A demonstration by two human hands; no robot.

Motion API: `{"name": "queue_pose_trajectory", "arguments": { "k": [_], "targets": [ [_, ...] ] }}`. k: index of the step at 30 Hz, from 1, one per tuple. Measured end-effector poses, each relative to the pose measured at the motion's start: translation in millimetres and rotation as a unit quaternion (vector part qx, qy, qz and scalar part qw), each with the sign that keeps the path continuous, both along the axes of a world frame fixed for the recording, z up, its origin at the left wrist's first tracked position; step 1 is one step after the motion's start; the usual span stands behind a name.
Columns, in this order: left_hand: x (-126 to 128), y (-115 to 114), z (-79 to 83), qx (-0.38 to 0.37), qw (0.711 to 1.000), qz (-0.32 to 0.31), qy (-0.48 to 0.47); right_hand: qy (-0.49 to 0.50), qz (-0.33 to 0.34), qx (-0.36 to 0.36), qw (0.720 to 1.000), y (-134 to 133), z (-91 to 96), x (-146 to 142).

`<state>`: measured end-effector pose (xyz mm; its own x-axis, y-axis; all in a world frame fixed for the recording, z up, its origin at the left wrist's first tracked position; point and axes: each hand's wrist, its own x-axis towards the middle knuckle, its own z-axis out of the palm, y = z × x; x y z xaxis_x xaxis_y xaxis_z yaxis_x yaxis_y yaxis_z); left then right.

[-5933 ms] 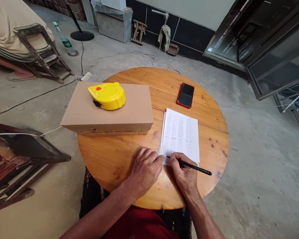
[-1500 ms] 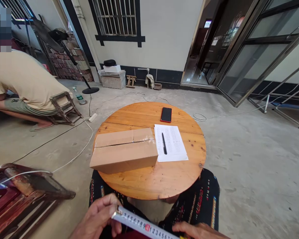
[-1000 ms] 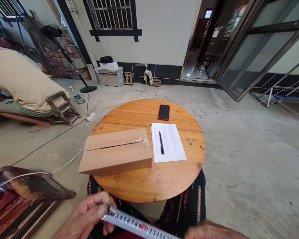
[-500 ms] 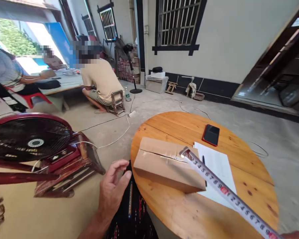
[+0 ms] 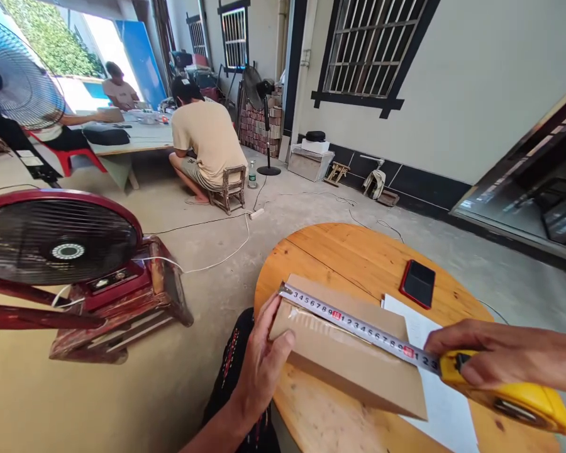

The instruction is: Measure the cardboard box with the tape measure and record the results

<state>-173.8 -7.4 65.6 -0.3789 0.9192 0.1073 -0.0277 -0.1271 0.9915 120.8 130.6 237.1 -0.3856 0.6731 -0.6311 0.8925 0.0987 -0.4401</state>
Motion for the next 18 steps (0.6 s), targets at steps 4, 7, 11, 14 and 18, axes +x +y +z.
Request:
{"name": "queue_pose_trajectory", "arguments": {
  "k": [4,7,11,14,18],
  "targets": [
    [6.1,-0.2,-4.6,-0.001,1.000,0.029,0.003,-0.008,0.008,0.023,1.000,8.1,-0.6,-1.8],
    [10.1,0.5,-5.6,0.009,0.999,0.032,-0.013,-0.001,0.009,0.034,0.999,11.6,-6.7,4.2],
    [13.8,2.1,-3.4,0.016,0.999,0.039,-0.017,0.023,0.014,0.043,0.999,15.3,-11.8,7.5],
    [13.9,3.1,-2.1,0.021,0.998,0.051,-0.001,-0.009,0.033,0.005,0.999,14.9,-9.2,2.3],
    [9.9,5.5,-1.4,0.032,0.993,0.078,0.084,-0.028,0.053,0.004,0.998,12.0,-4.8,-2.3]
  ]
}}
